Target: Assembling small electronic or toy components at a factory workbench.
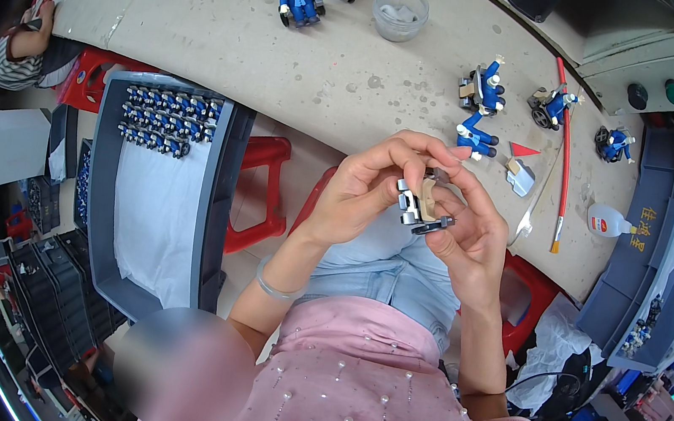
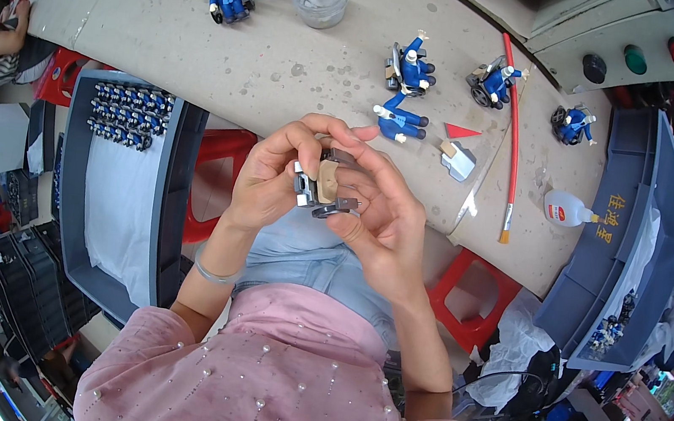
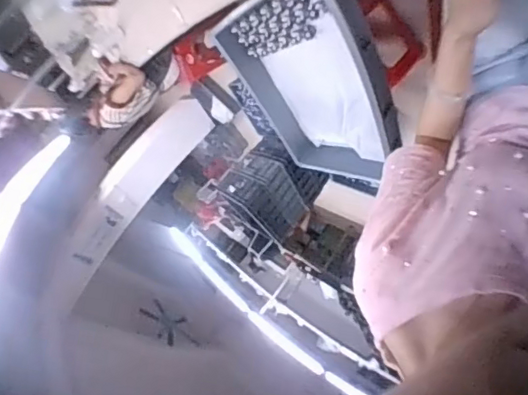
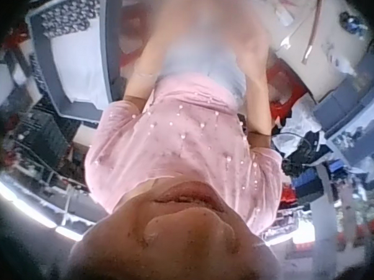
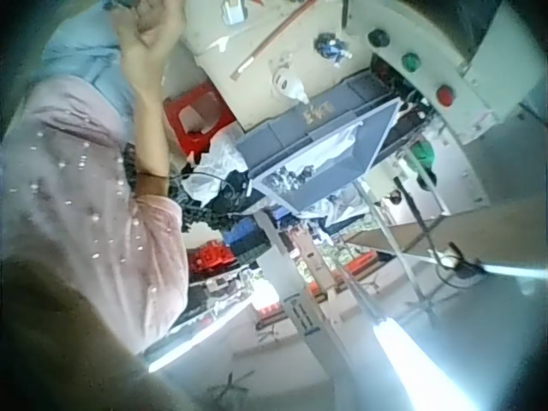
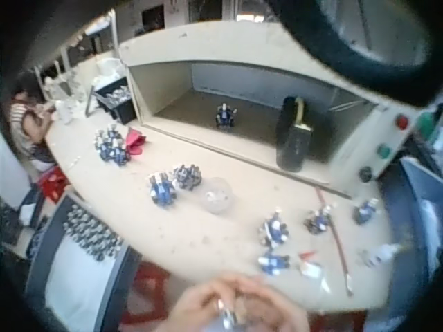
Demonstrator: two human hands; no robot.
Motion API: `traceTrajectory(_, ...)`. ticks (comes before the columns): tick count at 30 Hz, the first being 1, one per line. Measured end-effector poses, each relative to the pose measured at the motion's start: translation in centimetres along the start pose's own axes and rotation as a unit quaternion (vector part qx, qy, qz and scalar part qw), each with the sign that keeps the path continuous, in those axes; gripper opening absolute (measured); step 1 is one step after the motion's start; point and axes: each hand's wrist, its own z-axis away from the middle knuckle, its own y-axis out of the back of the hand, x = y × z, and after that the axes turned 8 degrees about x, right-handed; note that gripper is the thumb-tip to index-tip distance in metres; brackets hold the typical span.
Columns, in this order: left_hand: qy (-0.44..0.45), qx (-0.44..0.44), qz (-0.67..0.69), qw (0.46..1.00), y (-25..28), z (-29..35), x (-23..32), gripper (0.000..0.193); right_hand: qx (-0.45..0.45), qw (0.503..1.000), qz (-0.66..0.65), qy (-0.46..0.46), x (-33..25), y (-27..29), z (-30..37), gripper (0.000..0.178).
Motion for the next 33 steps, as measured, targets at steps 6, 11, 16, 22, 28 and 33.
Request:
traceTrajectory(6,0.012,0.017,-0.008,1.0,-0.2,0.0,-0.2,0.016,0.009,1.0,0.003,0.003,0.2,0.4,0.1,0.069)
traceTrajectory(11,0.045,0.061,-0.012,0.997,-0.7,0.0,0.8,0.023,0.084,0.962,0.226,0.13,-0.7,-0.4,0.0,0.064)
traceTrajectory(16,0.121,0.118,-0.047,0.984,-0.9,1.1,1.9,0.038,0.096,0.869,0.432,0.222,-1.6,-0.8,0.3,0.06)
traceTrajectory(22,0.199,0.098,-0.107,0.969,-0.1,1.5,1.8,0.036,0.062,0.844,0.469,0.254,-2.5,-1.4,0.1,0.059)
traceTrajectory(28,0.248,0.091,0.001,0.965,0.1,1.5,1.3,0.035,0.058,0.853,0.454,0.249,-2.3,-1.1,0.2,0.061)
traceTrajectory(33,0.261,0.092,0.007,0.961,-0.1,1.5,1.3,0.036,0.054,0.868,0.439,0.226,-2.3,-1.1,0.4,0.061)
